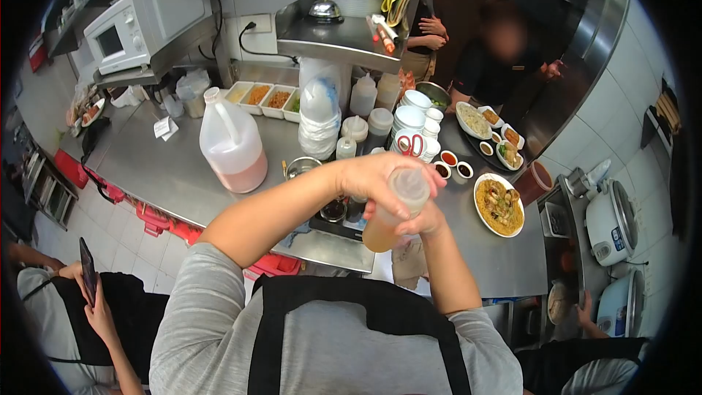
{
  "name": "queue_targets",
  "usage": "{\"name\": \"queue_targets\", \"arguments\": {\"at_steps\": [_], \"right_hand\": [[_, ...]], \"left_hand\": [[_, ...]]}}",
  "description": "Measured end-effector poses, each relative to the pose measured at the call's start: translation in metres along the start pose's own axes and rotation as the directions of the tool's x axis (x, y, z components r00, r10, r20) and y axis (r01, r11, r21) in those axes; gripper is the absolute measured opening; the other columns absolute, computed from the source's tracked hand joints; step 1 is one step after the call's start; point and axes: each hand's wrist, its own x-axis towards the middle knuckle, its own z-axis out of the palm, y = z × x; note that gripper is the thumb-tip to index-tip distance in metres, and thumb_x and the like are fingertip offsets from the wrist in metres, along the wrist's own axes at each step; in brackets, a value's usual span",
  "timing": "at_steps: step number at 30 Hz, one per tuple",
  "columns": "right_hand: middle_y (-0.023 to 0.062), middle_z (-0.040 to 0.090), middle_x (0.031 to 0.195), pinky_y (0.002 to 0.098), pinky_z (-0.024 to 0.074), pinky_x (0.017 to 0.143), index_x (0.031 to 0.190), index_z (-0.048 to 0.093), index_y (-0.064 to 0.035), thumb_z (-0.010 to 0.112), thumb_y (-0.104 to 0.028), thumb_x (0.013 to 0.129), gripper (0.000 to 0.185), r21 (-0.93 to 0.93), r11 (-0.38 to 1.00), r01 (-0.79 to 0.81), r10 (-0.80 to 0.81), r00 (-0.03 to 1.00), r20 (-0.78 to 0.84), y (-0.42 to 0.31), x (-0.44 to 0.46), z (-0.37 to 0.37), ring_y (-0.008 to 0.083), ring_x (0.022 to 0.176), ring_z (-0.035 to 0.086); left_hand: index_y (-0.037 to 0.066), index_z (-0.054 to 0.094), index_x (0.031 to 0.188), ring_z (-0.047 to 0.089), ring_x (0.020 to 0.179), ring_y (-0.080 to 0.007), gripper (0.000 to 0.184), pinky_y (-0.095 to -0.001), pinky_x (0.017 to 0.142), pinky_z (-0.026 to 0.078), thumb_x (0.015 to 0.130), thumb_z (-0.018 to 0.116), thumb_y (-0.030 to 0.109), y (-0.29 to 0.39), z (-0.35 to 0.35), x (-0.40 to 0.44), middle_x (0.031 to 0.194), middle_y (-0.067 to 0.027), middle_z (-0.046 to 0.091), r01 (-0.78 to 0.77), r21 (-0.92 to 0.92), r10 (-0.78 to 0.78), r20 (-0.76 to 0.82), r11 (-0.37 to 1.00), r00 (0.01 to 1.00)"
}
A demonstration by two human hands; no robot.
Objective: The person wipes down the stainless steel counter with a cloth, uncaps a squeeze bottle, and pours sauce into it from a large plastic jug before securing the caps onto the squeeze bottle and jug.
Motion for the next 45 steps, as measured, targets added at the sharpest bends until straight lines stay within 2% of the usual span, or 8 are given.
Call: {"name": "queue_targets", "arguments": {"at_steps": [6,18,22,25,33,36,39,45], "right_hand": [[0.0086,0.060,0.106,0.0353,0.0498,0.086,0.120,0.050,-0.0025,0.080,-0.014,0.058,0.070,-0.133,0.991,0.029,-0.051,0.985,-0.164,0.004,-0.004,0.003,0.0208,0.097,0.061],[0.0049,0.061,0.103,0.0327,0.0478,0.085,0.113,0.054,-0.0029,0.081,-0.017,0.059,0.063,-0.427,0.898,0.105,-0.248,0.923,-0.295,-0.002,0.014,0.031,0.0154,0.096,0.058],[0.0110,0.064,0.104,0.0346,0.0486,0.085,0.118,0.051,-0.0035,0.080,-0.020,0.063,0.064,-0.628,0.770,0.109,-0.460,0.777,-0.429,0.013,0.037,0.033,0.0232,0.097,0.063],[0.0183,0.064,0.103,0.0394,0.0489,0.083,0.113,0.052,-0.0040,0.076,-0.024,0.067,0.055,-0.726,0.665,-0.176,-0.437,0.696,-0.570,0.022,0.060,0.024,0.0341,0.097,0.063],[0.0224,0.065,0.096,0.0458,0.0489,0.077,0.105,0.054,-0.0004,0.064,-0.028,0.082,0.038,-0.770,0.559,-0.308,-0.507,0.608,-0.611,0.032,0.104,0.015,0.0395,0.091,0.063],[0.0173,0.066,0.096,0.0395,0.0510,0.076,0.107,0.055,0.0003,0.068,-0.019,0.076,0.039,-0.747,0.660,-0.075,-0.492,0.709,-0.505,-0.001,0.097,0.025,0.0319,0.088,0.066],[0.0123,0.065,0.095,0.0323,0.0517,0.076,0.111,0.055,-0.0008,0.072,-0.011,0.070,0.045,-0.215,0.947,0.238,-0.292,0.917,-0.272,-0.030,0.088,0.024,0.0236,0.086,0.066],[0.0141,0.063,0.092,0.0380,0.0576,0.073,0.118,0.051,0.0005,0.074,-0.014,0.062,0.062,0.328,0.943,0.058,-0.140,0.962,0.233,-0.053,0.085,0.038,0.0260,0.084,0.067]], "left_hand": [[0.008,0.062,0.103,0.032,0.135,-0.0311,0.048,-0.0468,0.113,0.019,0.059,0.078,0.021,-0.004,0.014,-0.006,0.132,-0.0131,0.052,0.008,0.141,0.018,-0.182,0.990,0.983],[0.005,0.062,0.100,0.054,0.112,-0.0214,0.041,-0.0365,0.102,0.037,0.063,0.077,0.013,-0.007,0.020,-0.023,0.111,-0.0100,0.062,0.014,0.128,0.041,-0.420,0.992,0.906],[0.002,0.061,0.100,0.060,0.095,-0.0142,0.045,-0.0294,0.088,0.047,0.063,0.078,0.019,-0.020,0.023,-0.020,0.109,-0.0091,0.062,0.152,0.096,-0.033,-0.736,0.984,0.676],[-0.001,0.060,0.102,0.061,0.091,-0.0144,0.049,-0.0291,0.084,0.048,0.064,0.078,0.022,-0.025,0.016,-0.011,0.101,-0.0097,0.064,0.410,0.192,-0.013,-0.895,0.892,0.447],[-0.005,0.057,0.107,0.060,0.102,-0.0297,0.072,-0.0359,0.089,0.046,0.063,0.081,0.047,-0.028,-0.002,0.000,0.105,-0.0212,0.061,0.689,0.305,0.298,-0.945,0.658,0.133],[-0.001,0.055,0.109,0.055,0.109,-0.0263,0.066,-0.0361,0.093,0.043,0.065,0.081,0.042,-0.007,-0.009,-0.015,0.113,-0.0177,0.057,0.591,0.362,0.177,-0.921,0.721,0.347],[0.003,0.054,0.108,0.054,0.109,-0.0229,0.060,-0.0357,0.094,0.042,0.066,0.082,0.035,0.024,-0.030,-0.033,0.116,-0.0112,0.056,0.115,0.123,0.012,-0.729,0.986,0.685],[0.003,0.059,0.116,0.051,0.117,-0.0236,0.078,-0.0356,0.099,0.038,0.050,0.084,0.036,0.073,-0.043,-0.022,0.138,-0.0184,0.041,0.123,-0.116,-0.135,-0.094,0.986,0.986]]}}
